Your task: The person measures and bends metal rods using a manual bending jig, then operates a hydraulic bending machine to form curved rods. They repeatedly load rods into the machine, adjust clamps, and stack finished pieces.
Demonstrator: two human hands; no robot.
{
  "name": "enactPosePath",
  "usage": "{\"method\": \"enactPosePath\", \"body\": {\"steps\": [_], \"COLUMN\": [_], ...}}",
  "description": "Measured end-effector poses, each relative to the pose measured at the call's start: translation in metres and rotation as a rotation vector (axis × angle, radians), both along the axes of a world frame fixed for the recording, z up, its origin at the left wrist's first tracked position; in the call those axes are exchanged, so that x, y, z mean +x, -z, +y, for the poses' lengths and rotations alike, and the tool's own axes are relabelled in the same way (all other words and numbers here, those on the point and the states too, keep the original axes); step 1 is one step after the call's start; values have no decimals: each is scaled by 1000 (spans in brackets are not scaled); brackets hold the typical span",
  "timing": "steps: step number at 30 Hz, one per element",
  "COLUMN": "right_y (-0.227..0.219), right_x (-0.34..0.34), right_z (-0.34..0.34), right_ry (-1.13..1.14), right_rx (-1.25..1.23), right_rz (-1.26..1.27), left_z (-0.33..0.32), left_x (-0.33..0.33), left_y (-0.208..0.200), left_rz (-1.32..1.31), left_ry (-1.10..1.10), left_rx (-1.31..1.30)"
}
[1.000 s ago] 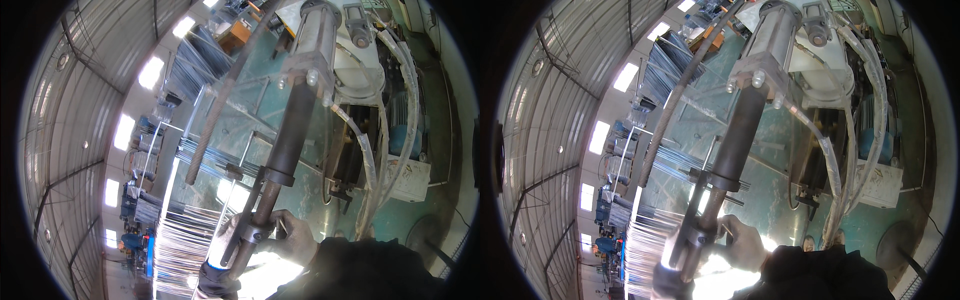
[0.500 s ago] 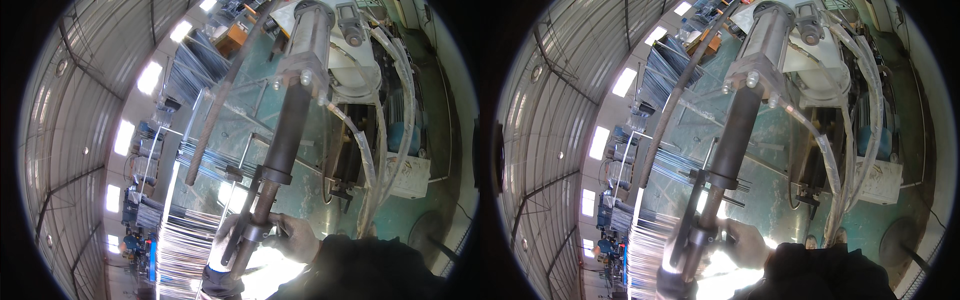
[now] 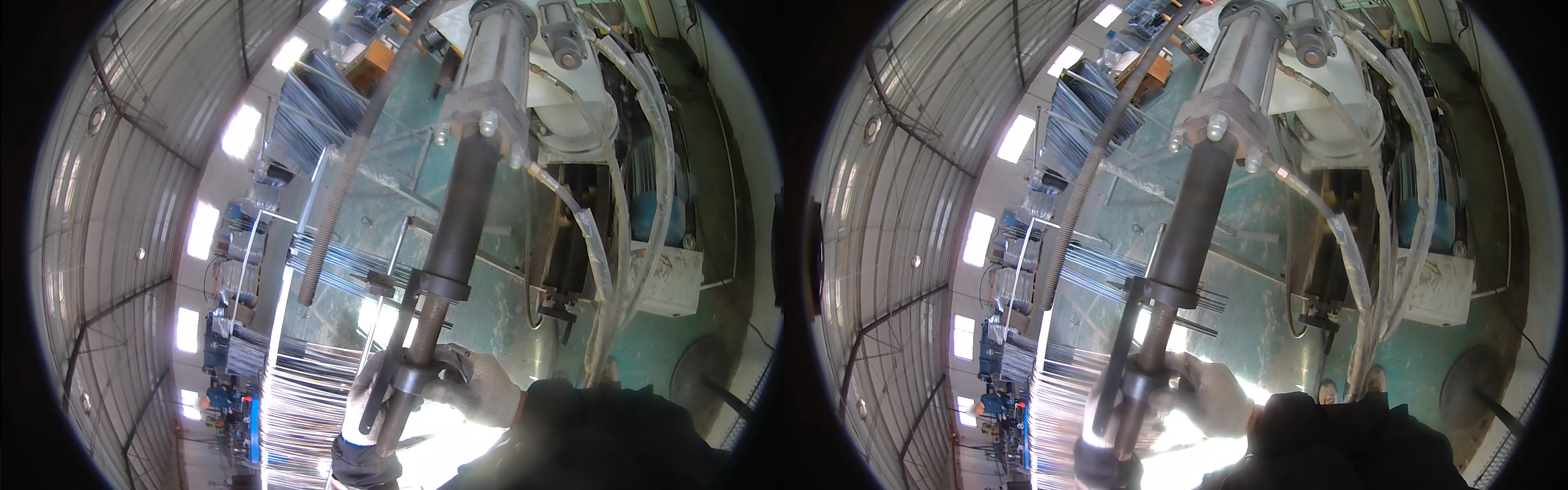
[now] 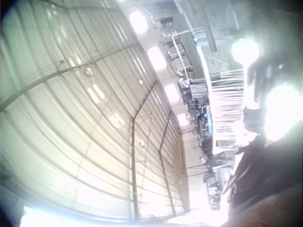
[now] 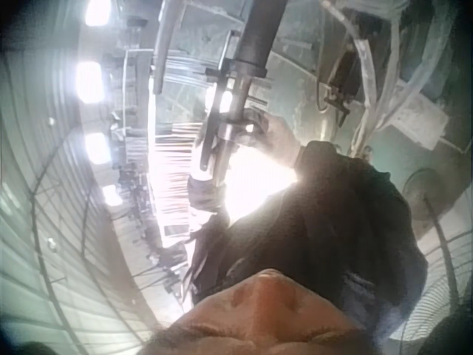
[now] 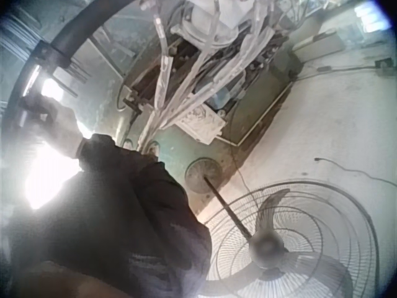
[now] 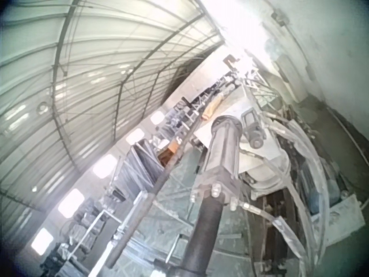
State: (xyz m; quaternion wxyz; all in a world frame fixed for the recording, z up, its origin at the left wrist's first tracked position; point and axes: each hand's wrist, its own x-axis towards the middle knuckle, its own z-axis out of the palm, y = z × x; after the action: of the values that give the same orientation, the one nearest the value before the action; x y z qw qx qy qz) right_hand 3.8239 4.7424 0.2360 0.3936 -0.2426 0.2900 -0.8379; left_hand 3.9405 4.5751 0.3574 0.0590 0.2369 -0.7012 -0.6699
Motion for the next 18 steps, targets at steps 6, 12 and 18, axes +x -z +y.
{"method": "enactPosePath", "body": {"steps": [6,12,18], "right_y": [-3,-10,-7], "right_x": [-2,-1,-14], "right_z": [3,-3,-11], "right_ry": [22,6,-117], "right_rx": [52,45,-192], "right_rz": [59,47,-83], "left_z": [-5,-3,-3], "left_x": [-1,0,-1], "left_y": [-1,1,1], "left_rz": [6,39,28], "left_ry": [-26,21,8], "left_rx": [203,190,191]}}
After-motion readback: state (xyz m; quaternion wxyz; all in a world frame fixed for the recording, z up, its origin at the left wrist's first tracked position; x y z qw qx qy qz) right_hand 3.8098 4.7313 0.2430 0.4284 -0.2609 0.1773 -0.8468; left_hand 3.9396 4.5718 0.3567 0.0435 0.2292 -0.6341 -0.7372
